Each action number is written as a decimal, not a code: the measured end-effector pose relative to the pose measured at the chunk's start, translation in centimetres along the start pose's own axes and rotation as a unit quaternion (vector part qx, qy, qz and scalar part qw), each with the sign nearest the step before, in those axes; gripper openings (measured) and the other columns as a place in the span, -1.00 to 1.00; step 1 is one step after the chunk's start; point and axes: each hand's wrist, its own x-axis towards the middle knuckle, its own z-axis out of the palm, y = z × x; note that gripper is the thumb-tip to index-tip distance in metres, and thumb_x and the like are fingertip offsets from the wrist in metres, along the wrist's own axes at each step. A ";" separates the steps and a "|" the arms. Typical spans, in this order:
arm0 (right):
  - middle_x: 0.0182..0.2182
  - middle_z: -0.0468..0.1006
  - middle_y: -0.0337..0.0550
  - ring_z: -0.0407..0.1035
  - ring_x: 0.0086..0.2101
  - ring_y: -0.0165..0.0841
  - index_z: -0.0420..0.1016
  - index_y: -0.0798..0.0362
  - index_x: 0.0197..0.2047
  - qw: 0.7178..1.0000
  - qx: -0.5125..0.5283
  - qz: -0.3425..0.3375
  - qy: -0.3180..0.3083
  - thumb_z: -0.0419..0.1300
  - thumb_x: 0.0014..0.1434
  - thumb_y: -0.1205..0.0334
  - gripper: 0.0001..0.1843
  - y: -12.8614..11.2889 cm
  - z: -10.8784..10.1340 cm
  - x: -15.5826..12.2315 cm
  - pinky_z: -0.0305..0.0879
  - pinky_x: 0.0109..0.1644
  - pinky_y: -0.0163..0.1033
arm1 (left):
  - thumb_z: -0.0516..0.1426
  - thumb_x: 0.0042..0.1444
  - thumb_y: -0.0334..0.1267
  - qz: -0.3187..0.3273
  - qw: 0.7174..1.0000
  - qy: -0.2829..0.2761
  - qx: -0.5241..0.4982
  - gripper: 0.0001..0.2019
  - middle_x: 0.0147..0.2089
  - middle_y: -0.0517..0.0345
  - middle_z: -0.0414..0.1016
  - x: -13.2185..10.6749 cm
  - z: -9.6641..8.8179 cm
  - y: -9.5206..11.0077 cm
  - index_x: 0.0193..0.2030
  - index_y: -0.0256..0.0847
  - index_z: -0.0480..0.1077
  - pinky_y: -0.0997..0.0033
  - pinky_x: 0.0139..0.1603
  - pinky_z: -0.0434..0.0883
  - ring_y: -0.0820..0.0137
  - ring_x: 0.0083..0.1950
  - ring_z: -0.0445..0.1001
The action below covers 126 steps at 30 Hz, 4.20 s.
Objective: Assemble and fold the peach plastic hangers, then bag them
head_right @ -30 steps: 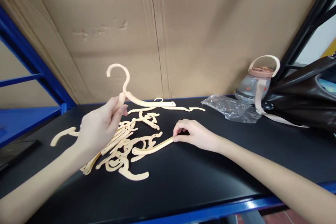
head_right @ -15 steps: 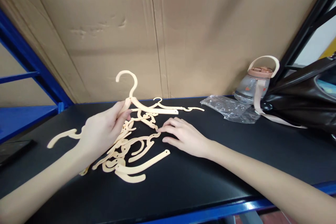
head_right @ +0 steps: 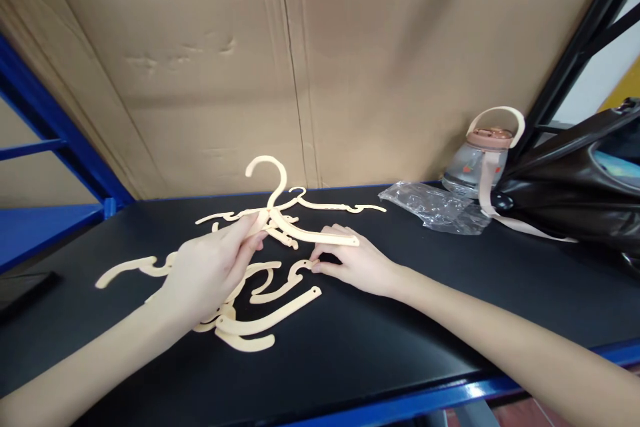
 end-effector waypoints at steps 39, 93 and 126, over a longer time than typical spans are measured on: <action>-0.28 0.58 -0.17 0.39 -0.16 -0.22 0.58 -0.07 -0.24 0.992 -0.095 -0.032 0.082 0.14 0.25 0.24 -0.83 1.0 -3.7 -0.5 0.19 0.03 -0.05 | -0.16 0.33 -0.18 -0.043 0.992 -0.115 0.005 -0.74 -0.38 0.15 0.57 1.0 0.3 -0.8 -0.10 -0.18 0.30 0.44 -0.54 0.20 0.27 -0.46 0.53; -0.48 0.45 -0.29 0.30 -0.45 -0.43 0.31 0.05 -0.41 0.985 -0.149 0.083 -0.024 0.16 0.09 0.35 -0.92 0.5 -5.2 -1.2 0.08 -0.38 -0.34 | -0.02 0.31 -0.36 0.291 0.930 -0.143 -0.170 -0.81 -0.19 0.13 0.44 2.0 3.0 3.1 -0.15 -0.19 0.42 0.34 -0.13 0.34 0.35 -0.18 0.38; -0.34 0.49 -0.22 0.36 -0.39 -0.38 0.26 0.01 -0.18 0.993 -0.101 0.050 0.044 -0.08 0.37 0.19 -0.85 -0.9 -3.7 -1.5 0.17 -0.29 -0.30 | -0.17 0.35 -0.27 0.079 0.977 -0.112 -0.163 -0.89 -0.47 0.32 0.33 1.1 3.5 2.6 -0.16 -0.13 0.12 0.51 -0.55 0.11 0.43 -0.57 0.33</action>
